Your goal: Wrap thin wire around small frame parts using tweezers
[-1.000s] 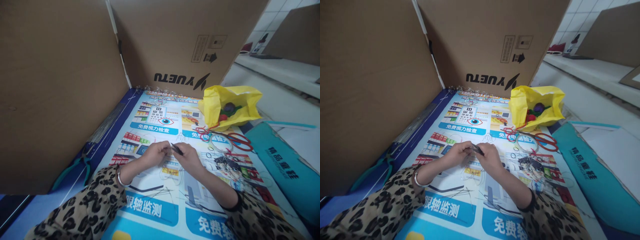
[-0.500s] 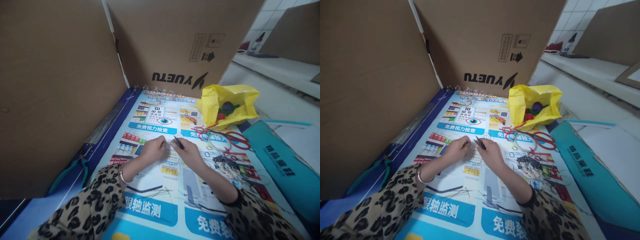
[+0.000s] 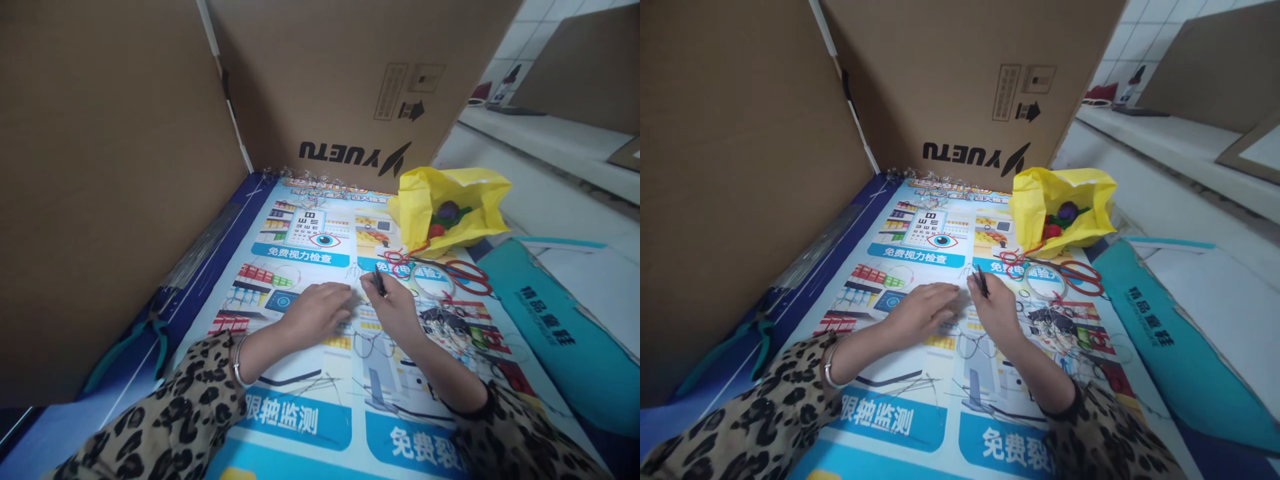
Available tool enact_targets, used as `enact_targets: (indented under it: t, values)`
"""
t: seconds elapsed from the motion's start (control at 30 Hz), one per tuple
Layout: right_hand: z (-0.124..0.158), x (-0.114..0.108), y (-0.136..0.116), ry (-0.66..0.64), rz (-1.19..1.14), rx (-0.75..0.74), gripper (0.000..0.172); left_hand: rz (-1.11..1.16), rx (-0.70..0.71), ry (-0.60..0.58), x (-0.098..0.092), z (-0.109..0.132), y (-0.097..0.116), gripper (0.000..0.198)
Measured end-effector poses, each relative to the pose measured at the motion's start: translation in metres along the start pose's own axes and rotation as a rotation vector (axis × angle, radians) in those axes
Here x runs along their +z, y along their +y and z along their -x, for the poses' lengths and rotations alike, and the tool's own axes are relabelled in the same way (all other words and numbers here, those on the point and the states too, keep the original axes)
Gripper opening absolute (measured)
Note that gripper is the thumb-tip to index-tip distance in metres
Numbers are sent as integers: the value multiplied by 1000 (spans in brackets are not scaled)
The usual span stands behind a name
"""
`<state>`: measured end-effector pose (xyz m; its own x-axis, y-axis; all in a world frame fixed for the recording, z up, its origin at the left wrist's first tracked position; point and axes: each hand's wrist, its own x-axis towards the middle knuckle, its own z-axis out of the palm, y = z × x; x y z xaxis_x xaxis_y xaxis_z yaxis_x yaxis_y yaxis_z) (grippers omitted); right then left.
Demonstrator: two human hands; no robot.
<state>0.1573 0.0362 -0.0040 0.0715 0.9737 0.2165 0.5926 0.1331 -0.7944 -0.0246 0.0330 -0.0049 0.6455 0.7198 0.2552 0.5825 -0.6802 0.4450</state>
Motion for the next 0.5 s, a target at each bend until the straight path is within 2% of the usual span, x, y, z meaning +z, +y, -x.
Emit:
enact_targets:
  t: [0.17,0.27,0.33,0.43,0.5]
  values:
    - [-7,-17,-7,110,-261,35,27,-109,-2,-94,6,0,0,42]
    - [-12,-35,-13,130,-138,-42,24,-152,-9,-91,6,1,-4,40]
    - [-13,-44,-17,28,112,-80,21,-170,-11,-79,5,2,-4,39]
    - [-11,-48,-18,-210,443,-96,20,-200,-26,-53,2,2,-2,35]
    - [-9,-45,-15,-281,594,-92,20,-218,-31,-42,-1,3,-2,31]
